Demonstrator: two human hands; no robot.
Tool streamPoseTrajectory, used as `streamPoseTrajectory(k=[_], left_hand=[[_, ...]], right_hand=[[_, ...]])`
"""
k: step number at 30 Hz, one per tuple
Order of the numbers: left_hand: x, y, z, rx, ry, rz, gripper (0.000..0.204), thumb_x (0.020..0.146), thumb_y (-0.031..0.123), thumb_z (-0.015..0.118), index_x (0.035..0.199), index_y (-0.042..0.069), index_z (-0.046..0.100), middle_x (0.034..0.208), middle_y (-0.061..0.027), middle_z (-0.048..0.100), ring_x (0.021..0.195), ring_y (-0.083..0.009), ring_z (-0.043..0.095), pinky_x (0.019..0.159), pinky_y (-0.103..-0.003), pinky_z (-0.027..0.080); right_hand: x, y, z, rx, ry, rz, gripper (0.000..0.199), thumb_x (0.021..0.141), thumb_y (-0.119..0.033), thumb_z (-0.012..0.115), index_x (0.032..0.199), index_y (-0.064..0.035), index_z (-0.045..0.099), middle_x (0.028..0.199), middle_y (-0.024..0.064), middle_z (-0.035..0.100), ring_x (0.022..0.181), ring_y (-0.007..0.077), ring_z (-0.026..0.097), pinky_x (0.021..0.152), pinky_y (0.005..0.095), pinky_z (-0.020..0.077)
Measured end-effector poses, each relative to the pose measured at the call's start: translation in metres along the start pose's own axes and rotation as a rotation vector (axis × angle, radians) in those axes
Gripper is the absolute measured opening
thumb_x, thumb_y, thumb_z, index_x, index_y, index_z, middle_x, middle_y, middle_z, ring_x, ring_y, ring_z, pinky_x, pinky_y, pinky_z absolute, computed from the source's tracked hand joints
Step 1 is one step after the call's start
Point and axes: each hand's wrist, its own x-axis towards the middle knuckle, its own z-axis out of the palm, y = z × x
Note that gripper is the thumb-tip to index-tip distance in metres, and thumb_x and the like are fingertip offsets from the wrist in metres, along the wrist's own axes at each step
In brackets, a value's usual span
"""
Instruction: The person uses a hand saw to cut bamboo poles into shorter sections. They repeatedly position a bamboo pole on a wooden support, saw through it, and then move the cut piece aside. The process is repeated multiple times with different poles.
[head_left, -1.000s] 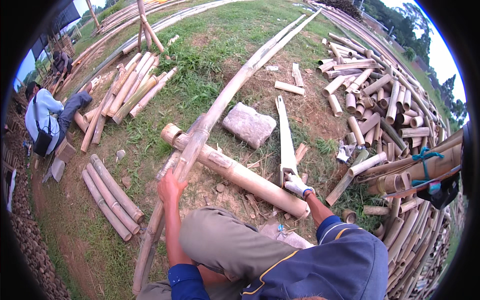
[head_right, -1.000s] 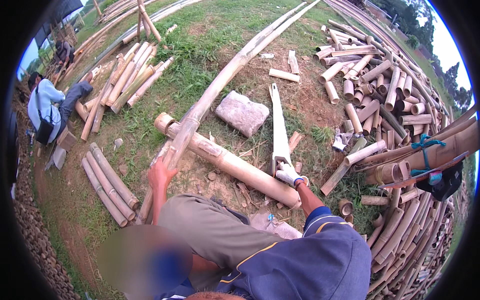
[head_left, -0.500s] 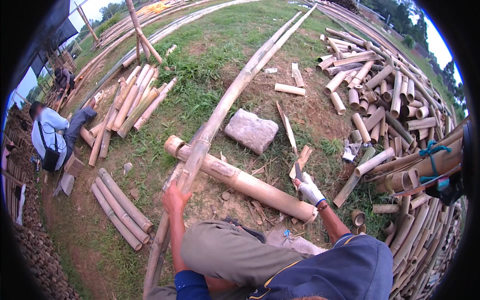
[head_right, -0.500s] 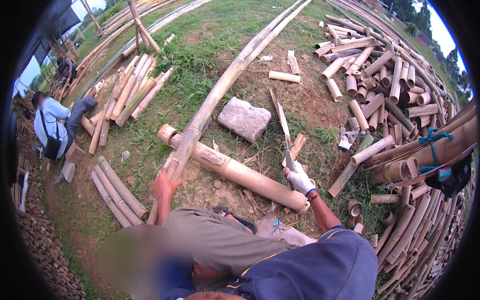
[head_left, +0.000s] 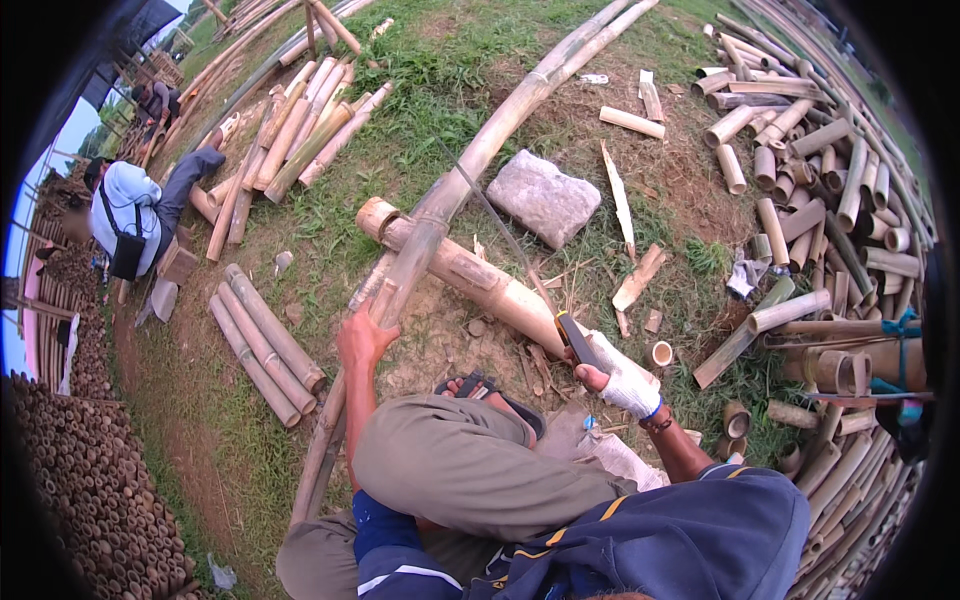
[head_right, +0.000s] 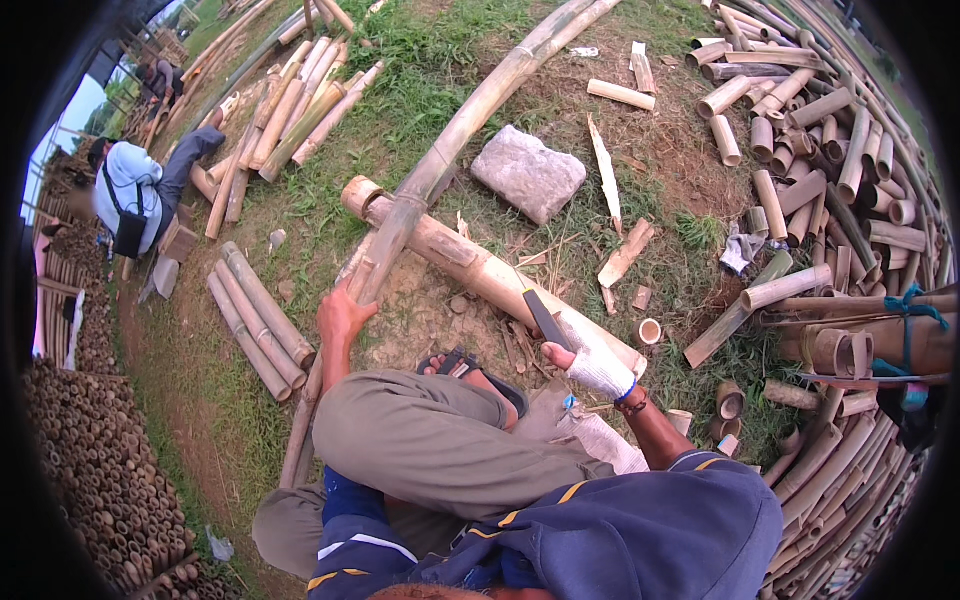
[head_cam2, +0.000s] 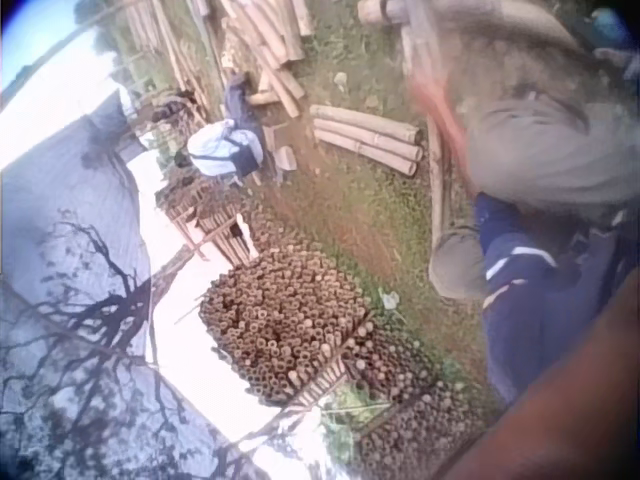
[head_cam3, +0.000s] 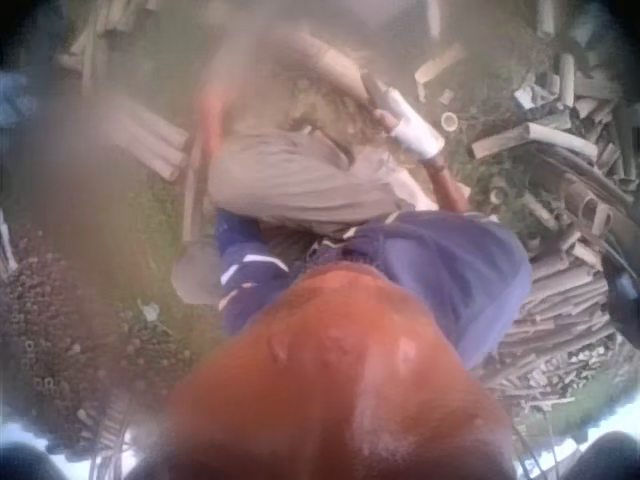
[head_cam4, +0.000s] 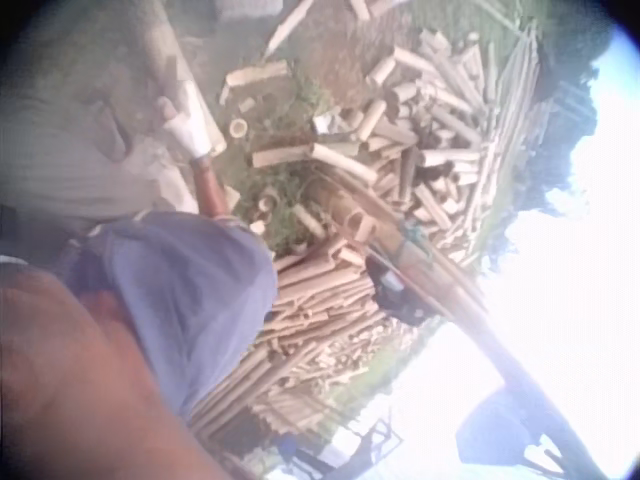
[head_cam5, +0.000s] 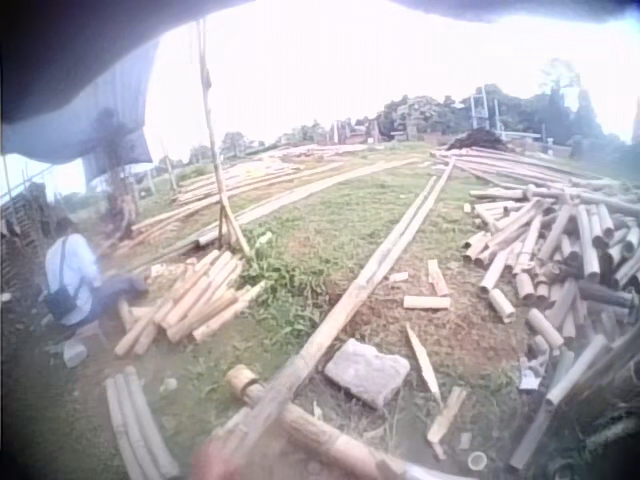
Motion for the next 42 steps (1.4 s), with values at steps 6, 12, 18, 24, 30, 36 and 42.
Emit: streamPoseTrajectory(k=[6,12,18,24,30,36,42], left_hand=[[-0.027,-0.025,-0.025,-0.063,-0.046,-0.069,0.088,0.071,0.042,0.096,0.152,0.019,0.069,0.117,-0.0239,0.082,0.112,-0.0411,0.079,0.101,-0.051,0.062],[-0.033,-0.036,-0.015,-0.122,-0.028,-0.111,0.09,0.07,0.04,0.098,0.151,0.016,0.067,0.127,-0.02,0.08,0.121,-0.0402,0.075,0.106,-0.051,0.059],[-0.029,-0.028,0.004,-0.116,0.064,-0.116,0.095,0.07,0.048,0.102,0.151,0.015,0.066,0.136,-0.0189,0.077,0.125,-0.0406,0.074,0.107,-0.053,0.058],[-0.014,-0.012,-0.001,-0.107,0.003,-0.166,0.092,0.073,0.047,0.102,0.152,0.017,0.067,0.127,-0.0208,0.08,0.119,-0.0395,0.077,0.106,-0.052,0.059],[-0.021,-0.01,-0.016,-0.093,-0.049,-0.231,0.084,0.072,0.046,0.1,0.146,0.017,0.073,0.116,-0.0195,0.083,0.112,-0.0376,0.08,0.101,-0.05,0.062],[-0.012,-0.005,-0.014,-0.118,-0.032,-0.213,0.082,0.071,0.044,0.1,0.144,0.016,0.074,0.118,-0.0196,0.083,0.112,-0.0376,0.08,0.102,-0.05,0.062],[-0.028,-0.014,-0.015,-0.124,-0.041,-0.254,0.08,0.071,0.044,0.101,0.141,0.015,0.075,0.119,-0.0193,0.083,0.112,-0.0373,0.08,0.102,-0.05,0.062]], right_hand=[[-0.004,0.013,0.017,0.045,-0.233,0.036,0.085,0.102,-0.032,0.081,0.17,-0.0027,0.039,0.154,0.0124,0.063,0.139,0.0235,0.061,0.114,0.0376,0.0499],[0.051,-0.009,0.051,0.068,-0.383,-0.074,0.089,0.086,-0.039,0.098,0.152,-0.0024,0.051,0.132,0.0091,0.066,0.119,0.0198,0.061,0.105,0.0362,0.0511],[0.097,-0.034,0.064,0.057,-0.504,-0.142,0.092,0.081,-0.04,0.104,0.149,-0.003,0.054,0.124,0.001,0.062,0.103,0.0126,0.059,0.086,0.0293,0.0522],[0.111,-0.038,0.069,-0.115,-0.545,-0.242,0.067,0.084,-0.024,0.102,0.133,-0.0034,0.062,0.102,0.0008,0.064,0.09,0.0112,0.06,0.082,0.0303,0.0518],[0.102,-0.027,0.068,0.161,-0.614,0.187,0.037,0.1,-0.004,0.075,0.133,-0.0053,0.058,0.103,0.0015,0.065,0.094,0.0122,0.065,0.082,0.0302,0.0575],[0.087,-0.01,0.076,0.134,-0.145,0.061,0.059,0.104,-0.008,0.07,0.157,-0.0038,0.046,0.113,0.0017,0.064,0.099,0.0108,0.062,0.089,0.0294,0.0556],[0.038,-0.023,0.073,0.022,-0.333,0.086,0.072,0.099,0.002,0.074,0.164,-0.0048,0.042,0.117,-0.0005,0.059,0.089,0.0057,0.058,0.077,0.025,0.0533]])
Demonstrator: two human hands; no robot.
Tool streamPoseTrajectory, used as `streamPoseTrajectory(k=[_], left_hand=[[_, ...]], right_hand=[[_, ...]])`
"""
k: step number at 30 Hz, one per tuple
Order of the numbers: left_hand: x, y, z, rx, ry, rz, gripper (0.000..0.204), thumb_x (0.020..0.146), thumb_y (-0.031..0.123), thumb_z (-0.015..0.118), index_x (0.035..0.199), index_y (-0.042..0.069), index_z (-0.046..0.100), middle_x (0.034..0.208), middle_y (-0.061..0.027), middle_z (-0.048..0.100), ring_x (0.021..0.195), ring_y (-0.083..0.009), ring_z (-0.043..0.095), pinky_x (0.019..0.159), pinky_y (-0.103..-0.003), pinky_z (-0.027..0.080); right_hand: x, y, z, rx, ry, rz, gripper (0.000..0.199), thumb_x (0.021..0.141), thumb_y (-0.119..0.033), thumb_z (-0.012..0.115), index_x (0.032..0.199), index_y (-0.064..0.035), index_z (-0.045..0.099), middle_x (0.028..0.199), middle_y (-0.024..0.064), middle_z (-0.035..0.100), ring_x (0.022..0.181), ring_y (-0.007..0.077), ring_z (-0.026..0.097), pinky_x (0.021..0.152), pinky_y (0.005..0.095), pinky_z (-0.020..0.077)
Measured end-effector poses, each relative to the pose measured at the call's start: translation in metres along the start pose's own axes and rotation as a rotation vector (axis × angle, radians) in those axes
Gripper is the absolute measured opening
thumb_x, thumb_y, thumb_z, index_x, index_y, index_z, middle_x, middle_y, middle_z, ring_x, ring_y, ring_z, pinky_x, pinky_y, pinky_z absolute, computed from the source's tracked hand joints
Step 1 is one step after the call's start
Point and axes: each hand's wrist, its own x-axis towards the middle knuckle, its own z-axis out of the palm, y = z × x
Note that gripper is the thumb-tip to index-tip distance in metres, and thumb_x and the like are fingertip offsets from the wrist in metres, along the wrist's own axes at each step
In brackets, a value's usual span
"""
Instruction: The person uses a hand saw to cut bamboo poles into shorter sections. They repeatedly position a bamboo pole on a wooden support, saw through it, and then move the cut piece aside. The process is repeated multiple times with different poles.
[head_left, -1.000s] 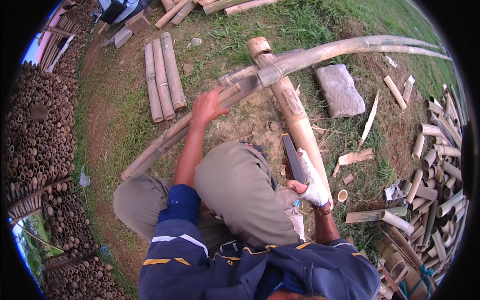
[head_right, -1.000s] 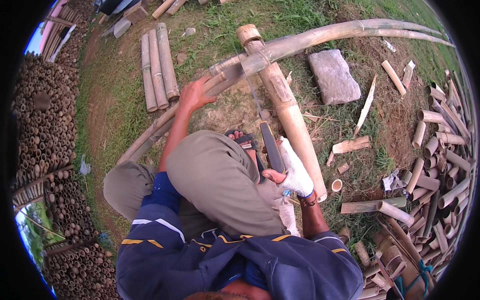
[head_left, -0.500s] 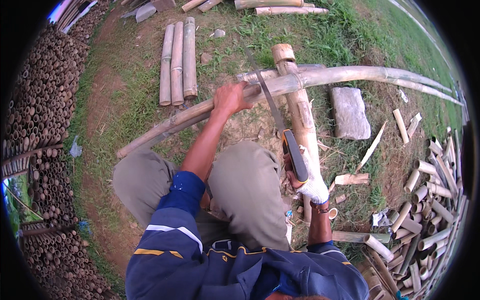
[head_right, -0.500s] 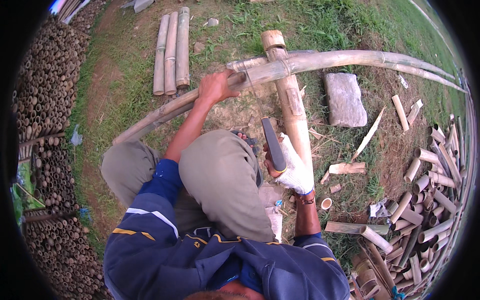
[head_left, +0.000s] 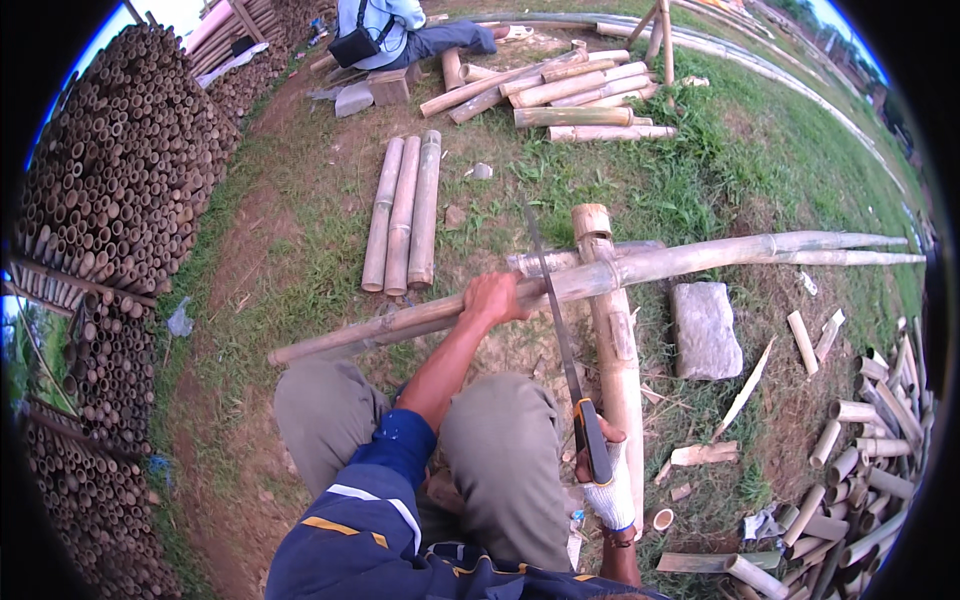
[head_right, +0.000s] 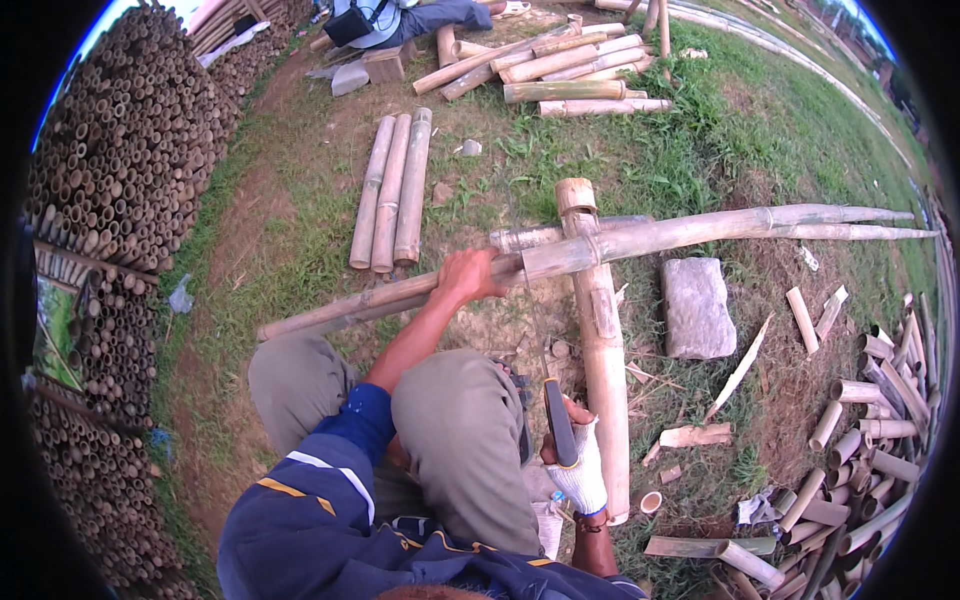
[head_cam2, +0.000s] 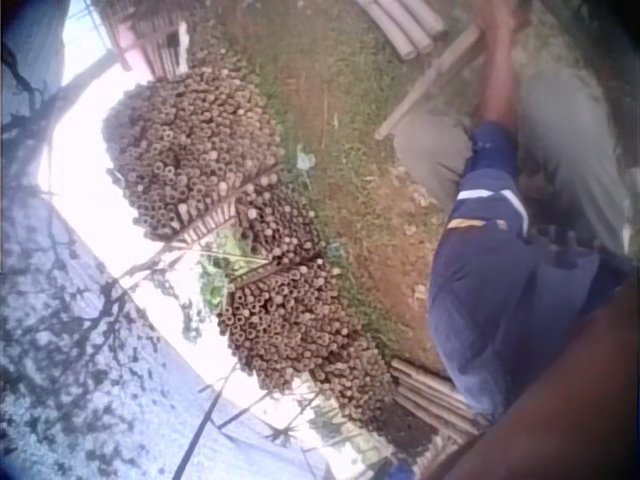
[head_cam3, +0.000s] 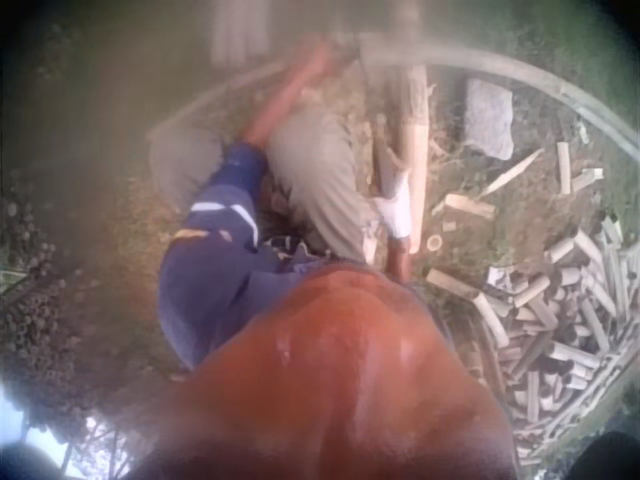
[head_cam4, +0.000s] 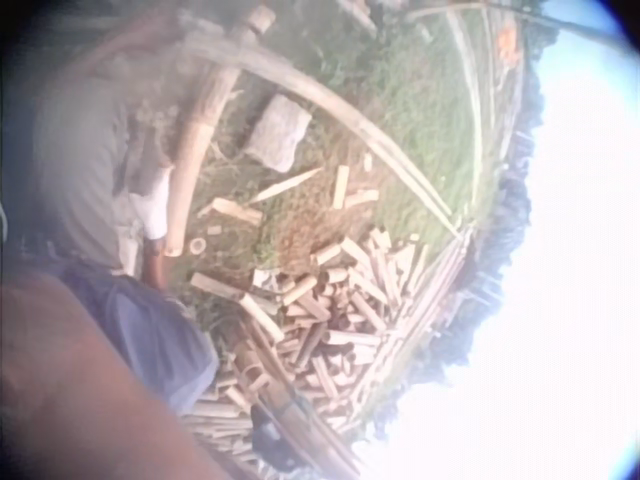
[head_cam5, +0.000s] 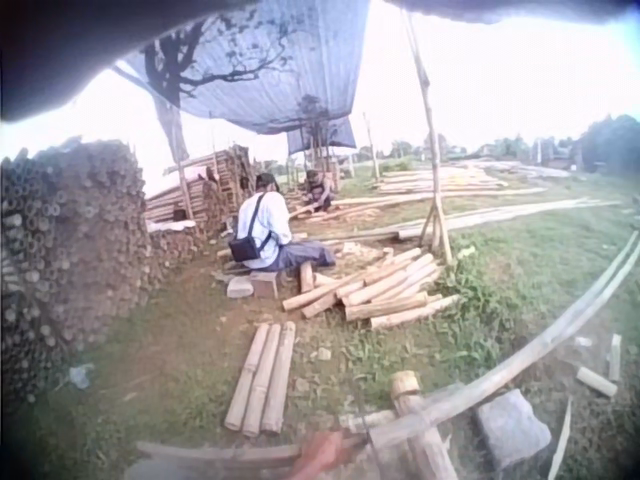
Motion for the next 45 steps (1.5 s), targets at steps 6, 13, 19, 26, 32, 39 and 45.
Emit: streamPoseTrajectory(k=[6,13,19,26,32,39,45], left_hand=[[0.003,0.018,-0.004,0.031,-0.028,0.005,0.078,0.072,0.046,0.1,0.14,0.015,0.076,0.117,-0.0223,0.083,0.11,-0.0376,0.081,0.1,-0.05,0.063],[0.011,0.007,-0.001,0.033,0.005,-0.001,0.08,0.072,0.047,0.097,0.143,0.017,0.075,0.116,-0.0188,0.084,0.109,-0.0372,0.081,0.099,-0.05,0.063],[0.012,0.004,-0.003,0.037,-0.023,0.008,0.084,0.071,0.049,0.098,0.145,0.017,0.074,0.12,-0.0166,0.083,0.115,-0.0356,0.079,0.101,-0.05,0.062],[0.013,0.009,0.002,0.049,-0.004,0.032,0.084,0.072,0.047,0.097,0.146,0.016,0.073,0.119,-0.0214,0.083,0.111,-0.0393,0.08,0.099,-0.052,0.062],[0.016,0.019,-0.008,0.089,-0.016,0.002,0.088,0.07,0.051,0.098,0.147,0.016,0.073,0.12,-0.0237,0.082,0.113,-0.0402,0.079,0.102,-0.051,0.061],[0.018,0.002,0.0,0.088,-0.008,0.037,0.091,0.069,0.052,0.098,0.149,0.017,0.073,0.122,-0.0249,0.081,0.116,-0.0415,0.078,0.105,-0.051,0.06],[0.012,0.013,-0.006,0.065,-0.039,0.004,0.091,0.068,0.054,0.099,0.146,0.013,0.074,0.12,-0.0267,0.081,0.115,-0.0423,0.078,0.104,-0.052,0.061]], right_hand=[[-0.037,0.059,-0.04,0.554,-0.1,0.175,0.073,0.097,-0.004,0.078,0.161,-0.0063,0.044,0.093,-0.0047,0.055,0.075,0.0074,0.055,0.068,0.0255,0.0491],[0.131,-0.001,0.024,-0.26,0.071,-0.466,0.072,0.091,0.001,0.071,0.157,-0.0002,0.042,0.1,0.0028,0.062,0.085,0.0135,0.061,0.081,0.029,0.0541],[0.068,-0.004,0.013,-0.339,0.049,-0.25,0.073,0.093,-0.001,0.071,0.16,0.0,0.043,0.103,0.0032,0.065,0.086,0.016,0.064,0.085,0.0304,0.0559],[-0.049,0.035,-0.013,-0.054,0.057,-0.053,0.067,0.096,-0.004,0.066,0.16,-0.0019,0.049,0.127,0.0053,0.066,0.098,0.0093,0.062,0.085,0.0253,0.0513],[0.122,-0.036,0.025,-0.11,0.018,-0.265,0.077,0.087,-0.003,0.074,0.161,-0.0074,0.052,0.136,0.012,0.07,0.115,0.0168,0.068,0.101,0.0322,0.0543],[0.066,-0.024,0.015,-0.091,-0.001,-0.122,0.074,0.09,-0.003,0.075,0.16,-0.0063,0.052,0.142,0.0135,0.068,0.122,0.0195,0.067,0.107,0.0341,0.0531],[-0.025,0.01,0.005,0.034,0.073,0.04,0.074,0.093,-0.003,0.076,0.162,-0.0048,0.049,0.131,0.0066,0.064,0.106,0.0129,0.064,0.096,0.0291,0.0528]])
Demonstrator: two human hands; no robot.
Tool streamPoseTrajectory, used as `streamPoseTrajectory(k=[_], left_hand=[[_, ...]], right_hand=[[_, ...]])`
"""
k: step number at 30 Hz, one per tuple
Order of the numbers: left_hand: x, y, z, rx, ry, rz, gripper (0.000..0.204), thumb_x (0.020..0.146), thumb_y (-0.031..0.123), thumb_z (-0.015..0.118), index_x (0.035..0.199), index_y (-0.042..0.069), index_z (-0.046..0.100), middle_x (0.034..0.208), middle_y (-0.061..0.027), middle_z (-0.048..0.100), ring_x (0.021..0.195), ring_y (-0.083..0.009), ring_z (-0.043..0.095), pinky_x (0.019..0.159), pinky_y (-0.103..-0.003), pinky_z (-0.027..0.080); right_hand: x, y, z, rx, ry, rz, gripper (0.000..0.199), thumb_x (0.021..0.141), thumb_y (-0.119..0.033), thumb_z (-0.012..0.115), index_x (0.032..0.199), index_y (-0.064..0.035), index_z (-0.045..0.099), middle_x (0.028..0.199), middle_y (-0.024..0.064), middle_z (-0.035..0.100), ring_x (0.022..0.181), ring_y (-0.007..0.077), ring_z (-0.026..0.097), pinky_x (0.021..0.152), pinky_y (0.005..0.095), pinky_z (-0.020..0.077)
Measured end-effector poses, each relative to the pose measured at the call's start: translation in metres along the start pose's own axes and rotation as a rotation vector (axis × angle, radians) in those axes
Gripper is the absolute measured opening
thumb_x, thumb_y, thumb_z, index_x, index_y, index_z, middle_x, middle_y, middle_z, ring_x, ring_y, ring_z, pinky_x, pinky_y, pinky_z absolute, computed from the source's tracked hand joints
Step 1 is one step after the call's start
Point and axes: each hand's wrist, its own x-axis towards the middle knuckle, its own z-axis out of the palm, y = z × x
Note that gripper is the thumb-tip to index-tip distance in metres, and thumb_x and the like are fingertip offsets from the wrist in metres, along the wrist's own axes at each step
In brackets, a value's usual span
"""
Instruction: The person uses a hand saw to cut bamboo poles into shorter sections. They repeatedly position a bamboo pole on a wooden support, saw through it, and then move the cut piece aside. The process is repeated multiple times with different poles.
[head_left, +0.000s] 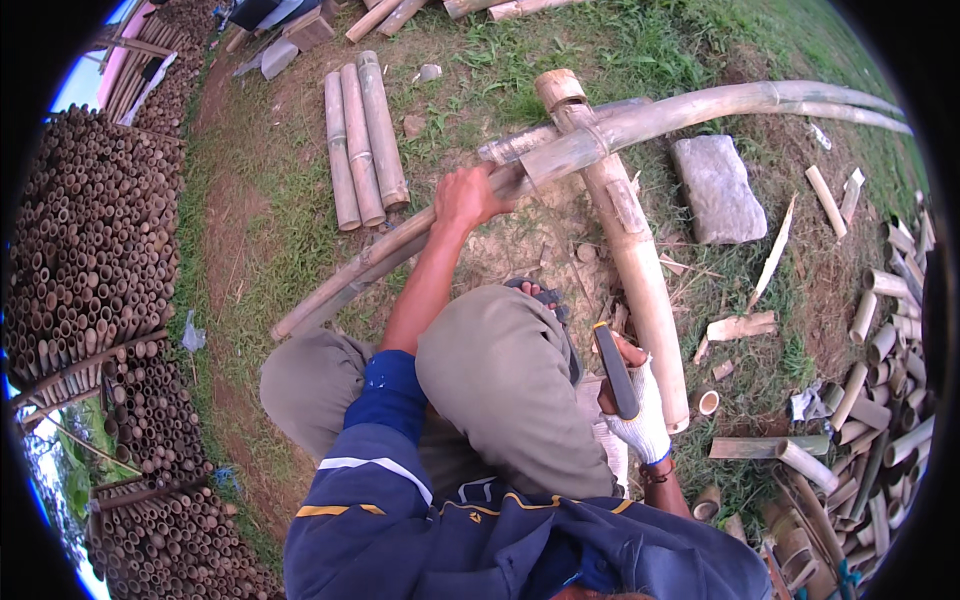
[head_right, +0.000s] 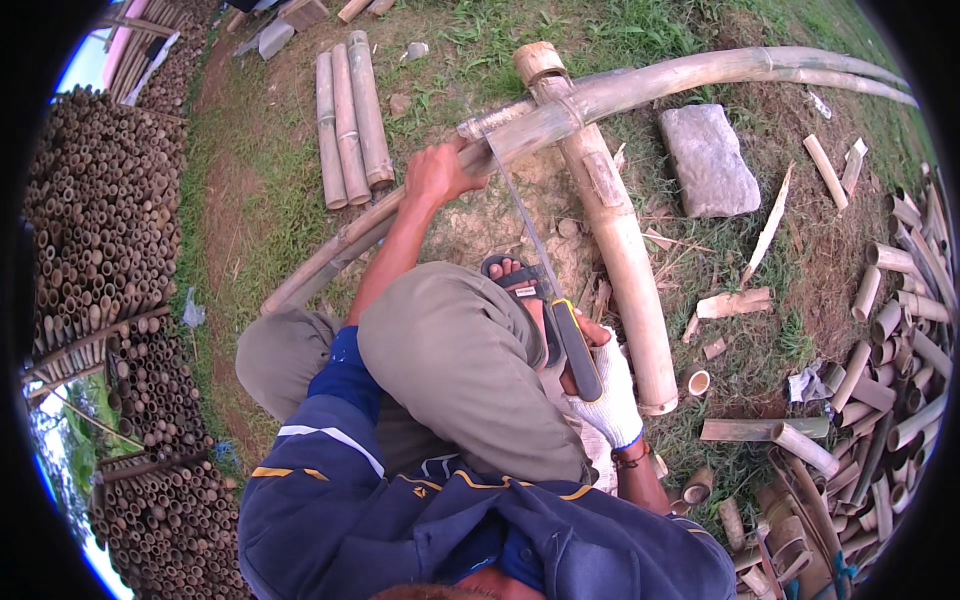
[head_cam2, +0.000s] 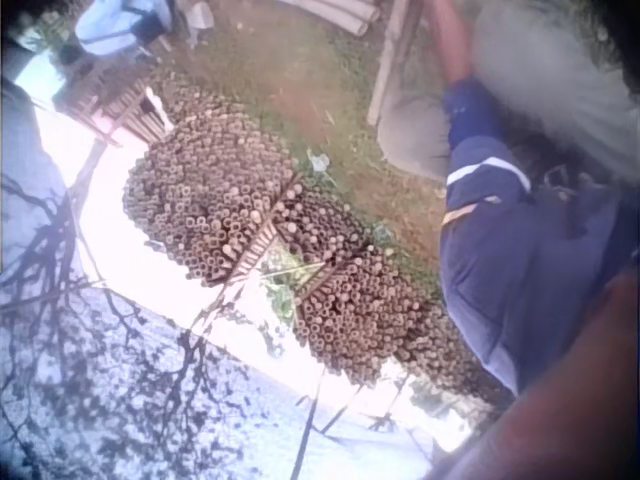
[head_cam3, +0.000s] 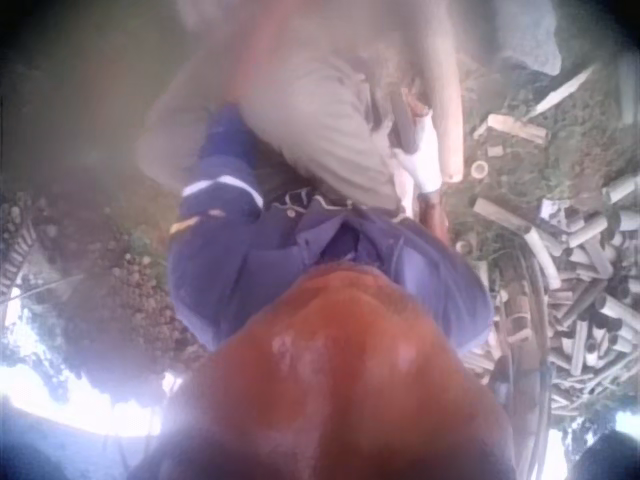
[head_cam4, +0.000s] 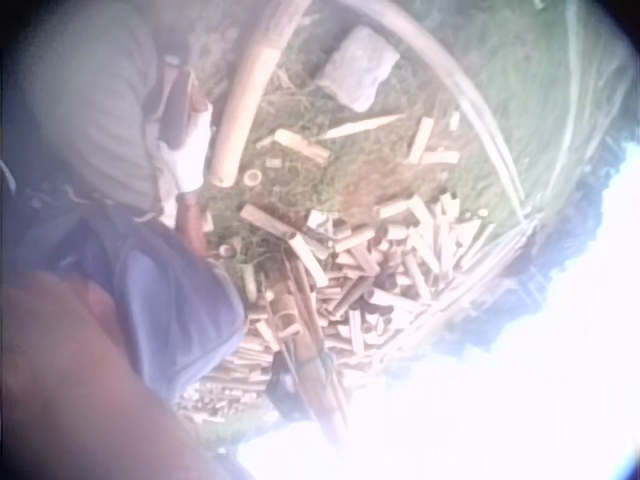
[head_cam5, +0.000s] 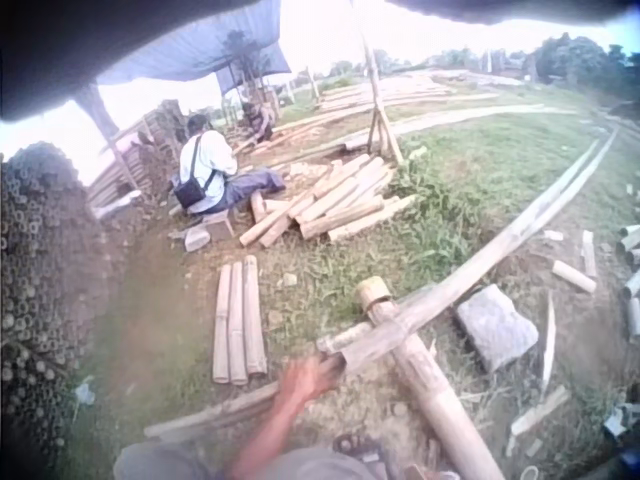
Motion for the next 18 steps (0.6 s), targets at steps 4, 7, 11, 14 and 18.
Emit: streamPoseTrajectory(k=[4,7,11,14,18], left_hand=[[0.013,-0.008,0.01,-0.034,0.031,0.116,0.095,0.067,0.059,0.099,0.145,0.011,0.074,0.12,-0.026,0.081,0.116,-0.0423,0.078,0.104,-0.051,0.061],[0.018,-0.037,0.001,-0.077,0.101,0.222,0.1,0.066,0.069,0.097,0.143,0.01,0.075,0.122,-0.0224,0.082,0.116,-0.0402,0.079,0.103,-0.05,0.061],[0.026,-0.072,-0.009,-0.334,0.227,0.111,0.083,0.078,0.074,0.088,0.13,0.009,0.08,0.124,-0.0184,0.081,0.121,-0.0361,0.076,0.105,-0.047,0.058],[0.022,-0.077,0.004,-0.267,0.641,0.199,0.079,0.081,0.07,0.088,0.132,0.011,0.079,0.129,-0.0154,0.079,0.127,-0.0356,0.072,0.108,-0.048,0.056],[0.002,-0.017,0.04,-0.073,0.514,0.292,0.078,0.079,0.059,0.094,0.134,0.007,0.075,0.132,-0.019,0.076,0.127,-0.0373,0.07,0.11,-0.054,0.055]], right_hand=[[0.116,-0.001,0.029,-0.103,0.021,-0.225,0.075,0.092,-0.003,0.073,0.163,-0.0066,0.048,0.114,0.0035,0.065,0.091,0.011,0.06,0.084,0.0278,0.0526],[0.145,-0.041,0.04,-0.228,0.067,-0.439,0.073,0.092,-0.001,0.071,0.161,-0.0069,0.048,0.107,0.0012,0.064,0.088,0.0112,0.06,0.085,0.0275,0.0532],[0.14,-0.03,0.022,-0.308,0.024,-0.276,0.066,0.098,0.001,0.065,0.16,-0.005,0.044,0.119,0.0035,0.064,0.099,0.0128,0.062,0.092,0.027,0.0536],[0.13,-0.025,0.031,-0.314,0.049,-0.395,0.062,0.101,0.0,0.063,0.16,-0.0032,0.043,0.125,0.0056,0.065,0.107,0.0139,0.064,0.097,0.0273,0.0533],[0.123,-0.04,0.035,-0.232,0.086,-0.306,0.056,0.106,-0.002,0.067,0.159,-0.0023,0.049,0.129,0.0079,0.067,0.113,0.0139,0.066,0.099,0.027,0.0533]])
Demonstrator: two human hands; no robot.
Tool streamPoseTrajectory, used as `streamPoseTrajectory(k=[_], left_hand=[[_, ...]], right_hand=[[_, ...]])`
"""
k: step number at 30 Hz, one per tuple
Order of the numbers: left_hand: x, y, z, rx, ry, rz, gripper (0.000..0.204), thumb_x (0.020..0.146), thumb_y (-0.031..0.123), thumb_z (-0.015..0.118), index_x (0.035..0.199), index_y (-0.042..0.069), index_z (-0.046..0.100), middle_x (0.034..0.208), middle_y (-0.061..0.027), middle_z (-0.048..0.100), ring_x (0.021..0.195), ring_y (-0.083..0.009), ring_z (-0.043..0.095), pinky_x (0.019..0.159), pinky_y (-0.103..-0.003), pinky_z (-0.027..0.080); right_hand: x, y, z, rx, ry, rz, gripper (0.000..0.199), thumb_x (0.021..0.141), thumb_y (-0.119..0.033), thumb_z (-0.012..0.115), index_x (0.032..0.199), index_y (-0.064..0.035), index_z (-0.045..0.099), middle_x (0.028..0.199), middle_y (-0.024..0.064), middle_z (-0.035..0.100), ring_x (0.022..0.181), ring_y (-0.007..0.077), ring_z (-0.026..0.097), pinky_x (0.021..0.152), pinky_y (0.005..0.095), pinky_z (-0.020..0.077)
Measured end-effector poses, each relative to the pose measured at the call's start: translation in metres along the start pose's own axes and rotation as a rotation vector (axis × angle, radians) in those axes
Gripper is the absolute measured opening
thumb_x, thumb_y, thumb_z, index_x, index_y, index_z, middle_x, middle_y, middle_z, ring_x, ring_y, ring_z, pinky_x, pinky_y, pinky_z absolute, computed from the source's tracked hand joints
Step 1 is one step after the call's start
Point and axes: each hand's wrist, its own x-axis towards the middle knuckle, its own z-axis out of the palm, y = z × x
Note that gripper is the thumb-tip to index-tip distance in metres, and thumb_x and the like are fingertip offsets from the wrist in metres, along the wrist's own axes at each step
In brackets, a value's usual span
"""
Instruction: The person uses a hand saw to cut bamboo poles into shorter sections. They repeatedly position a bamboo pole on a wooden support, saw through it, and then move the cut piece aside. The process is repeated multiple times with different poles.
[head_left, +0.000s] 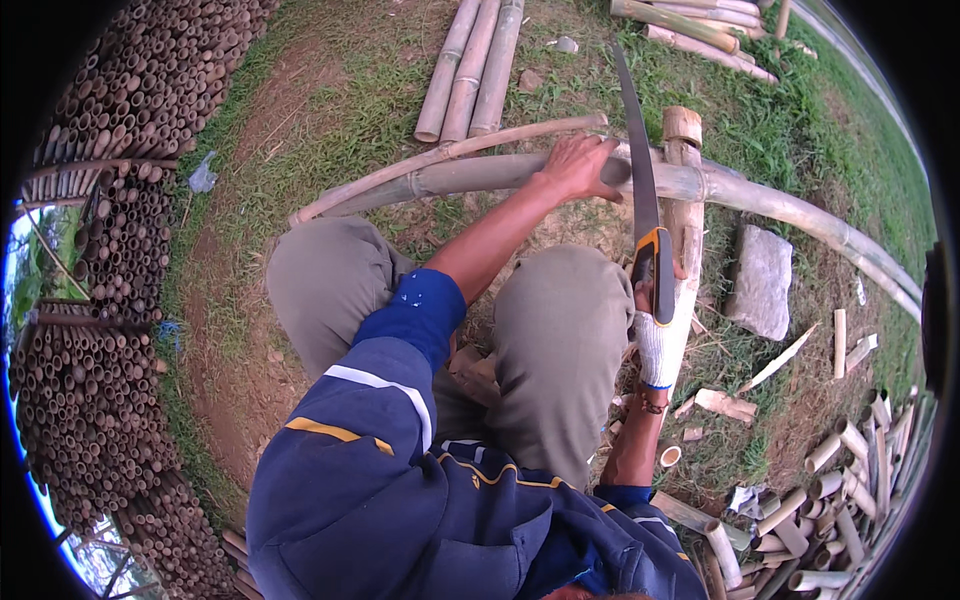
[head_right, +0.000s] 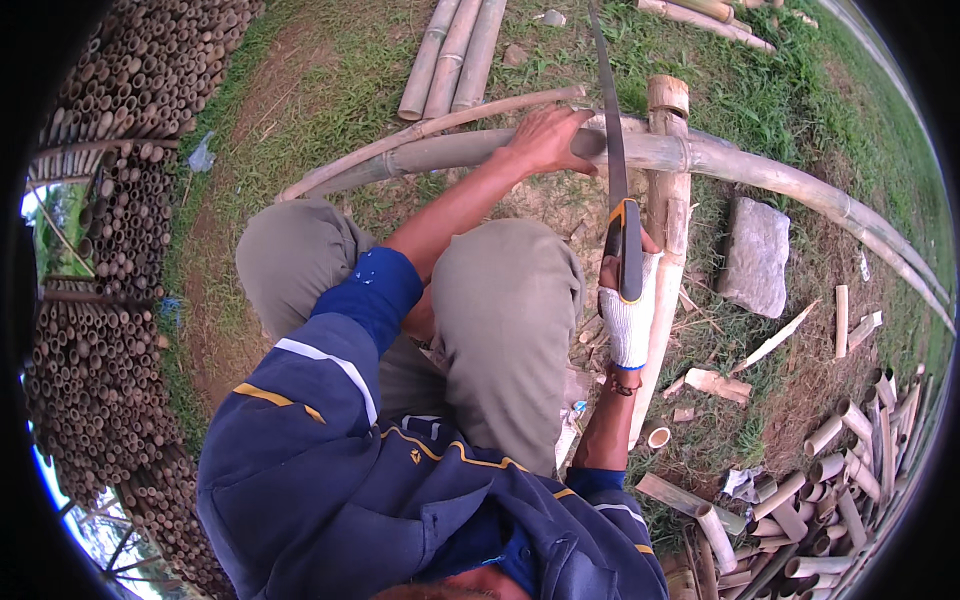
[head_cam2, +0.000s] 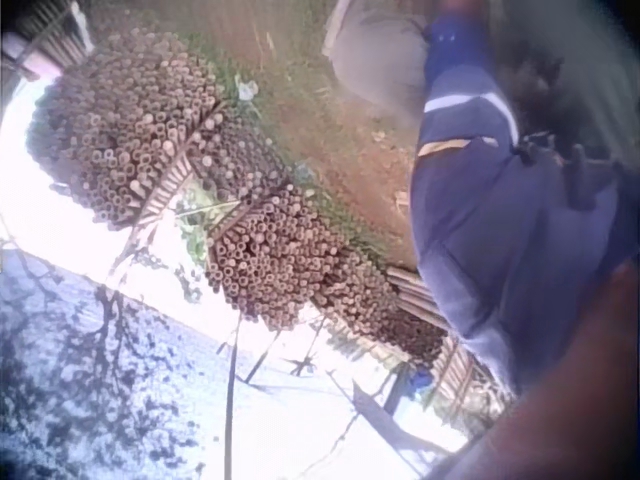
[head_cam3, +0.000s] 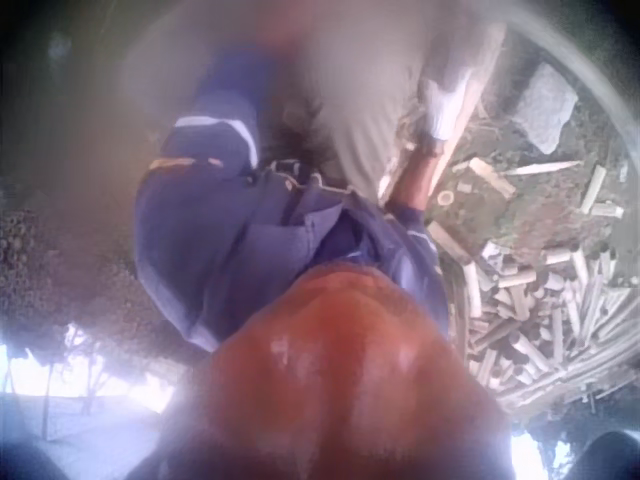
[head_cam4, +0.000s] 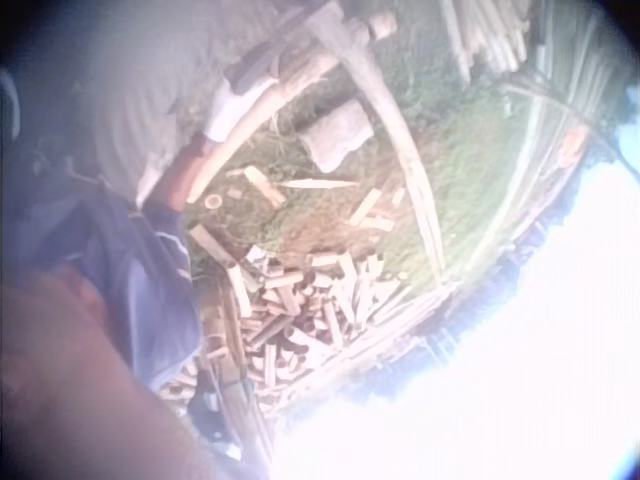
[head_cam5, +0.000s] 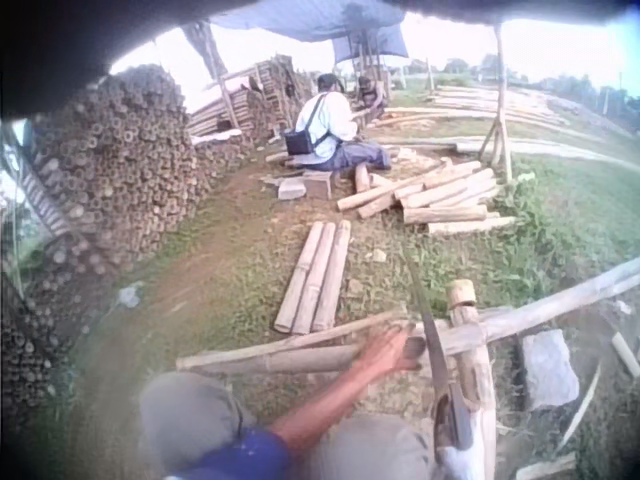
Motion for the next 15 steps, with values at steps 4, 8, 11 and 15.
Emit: streamPoseTrajectory(k=[4,8,11,15], left_hand=[[-0.007,-0.011,0.024,0.061,-0.223,-0.106,0.069,0.074,0.045,0.095,0.128,0.008,0.075,0.12,-0.0205,0.08,0.115,-0.0394,0.076,0.102,-0.054,0.06],[0.004,-0.015,0.014,-0.001,-0.353,-0.094,0.058,0.073,0.032,0.09,0.124,0.009,0.076,0.106,-0.0207,0.082,0.1,-0.041,0.08,0.092,-0.053,0.064],[0.004,-0.014,-0.001,-0.038,-0.385,-0.065,0.056,0.073,0.03,0.088,0.123,0.009,0.076,0.104,-0.0208,0.083,0.098,-0.0398,0.081,0.092,-0.052,0.064],[0.005,-0.019,-0.009,-0.046,-0.411,-0.056,0.058,0.072,0.033,0.088,0.123,0.009,0.076,0.103,-0.021,0.083,0.099,-0.039,0.081,0.093,-0.052,0.064]], right_hand=[[-0.004,-0.017,0.0,0.067,-0.004,-0.136,0.06,0.104,-0.002,0.073,0.16,-0.0015,0.051,0.14,0.0125,0.065,0.119,0.0168,0.066,0.1,0.0323,0.0575],[-0.003,-0.011,0.002,-0.021,0.064,-0.225,0.06,0.104,-0.002,0.074,0.16,-0.0011,0.051,0.147,0.0128,0.061,0.119,0.0188,0.065,0.109,0.0355,0.0534],[-0.003,-0.017,0.005,-0.1,0.044,-0.211,0.06,0.099,0.0,0.073,0.156,0.0008,0.057,0.134,0.0115,0.068,0.111,0.0183,0.066,0.107,0.0344,0.0527],[-0.005,-0.026,0.012,-0.214,0.041,-0.233,0.062,0.095,0.002,0.071,0.155,0.0009,0.059,0.122,0.0093,0.072,0.101,0.0146,0.066,0.097,0.0307,0.0538]])
